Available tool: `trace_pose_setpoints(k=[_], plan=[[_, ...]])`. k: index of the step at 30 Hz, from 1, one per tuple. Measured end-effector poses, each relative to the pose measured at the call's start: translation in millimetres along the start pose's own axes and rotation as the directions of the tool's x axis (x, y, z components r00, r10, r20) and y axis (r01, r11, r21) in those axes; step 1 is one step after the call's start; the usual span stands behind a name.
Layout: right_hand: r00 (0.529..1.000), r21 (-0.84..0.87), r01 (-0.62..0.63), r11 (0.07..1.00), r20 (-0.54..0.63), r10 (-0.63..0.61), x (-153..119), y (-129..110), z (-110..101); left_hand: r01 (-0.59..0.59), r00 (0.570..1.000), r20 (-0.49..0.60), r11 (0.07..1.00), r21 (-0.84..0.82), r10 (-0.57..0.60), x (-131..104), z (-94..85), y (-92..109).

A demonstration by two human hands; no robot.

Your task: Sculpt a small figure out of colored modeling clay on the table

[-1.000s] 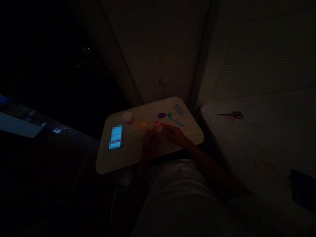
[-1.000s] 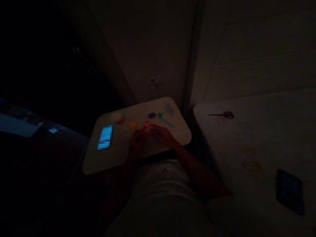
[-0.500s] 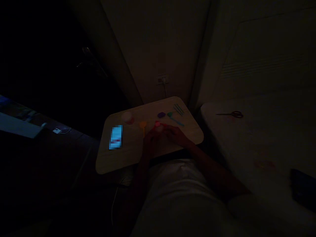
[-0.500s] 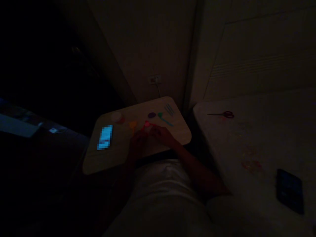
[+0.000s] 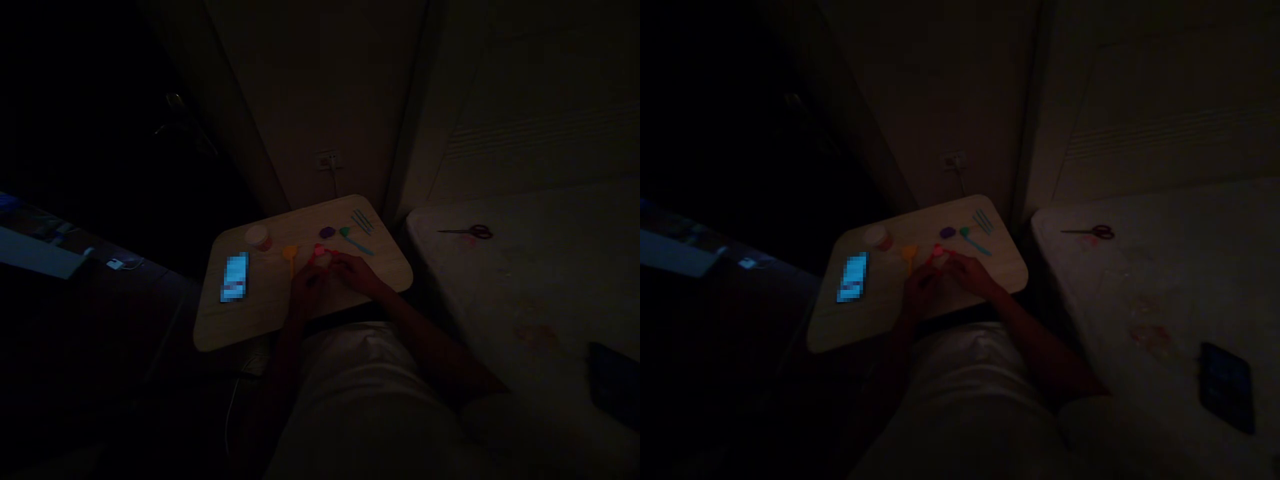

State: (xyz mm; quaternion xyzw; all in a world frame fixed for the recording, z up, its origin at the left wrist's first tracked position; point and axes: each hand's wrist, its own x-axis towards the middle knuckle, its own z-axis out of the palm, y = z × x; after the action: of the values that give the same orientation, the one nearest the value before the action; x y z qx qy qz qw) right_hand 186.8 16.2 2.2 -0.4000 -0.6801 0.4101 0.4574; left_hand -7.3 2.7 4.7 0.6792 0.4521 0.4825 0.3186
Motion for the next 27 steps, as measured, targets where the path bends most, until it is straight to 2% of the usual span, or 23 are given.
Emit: trace_pose_setpoints(k=[7, 12, 22, 27], plan=[[0.999, -0.023, -0.003, 1.0, 0.041, 0.003, 0, 2, -1, 0.034, 0.998, 0.058, 0.999, -0.017, -0.033, -1, -1.4, -2], [0.996, -0.035, -0.008, 0.999, 0.094, 0.011, -1, 2, -3, 0.022, 0.995, 0.097, 0.999, 0.046, -0.026, -1, 1.9, 5], [0.997, -0.078, 0.005, 0.997, 0.078, 0.001, 0, 9, -3, 0.009, 0.999, 0.037, 1.0, 0.024, -0.01, 0, 2.0, 5], [0.998, -0.035, 0.004, 0.999, 0.064, -0.002, 0, 11, -1, -0.004, 1.0, 0.019, 1.0, -0.001, 0.004, 0, 0.8, 0]])
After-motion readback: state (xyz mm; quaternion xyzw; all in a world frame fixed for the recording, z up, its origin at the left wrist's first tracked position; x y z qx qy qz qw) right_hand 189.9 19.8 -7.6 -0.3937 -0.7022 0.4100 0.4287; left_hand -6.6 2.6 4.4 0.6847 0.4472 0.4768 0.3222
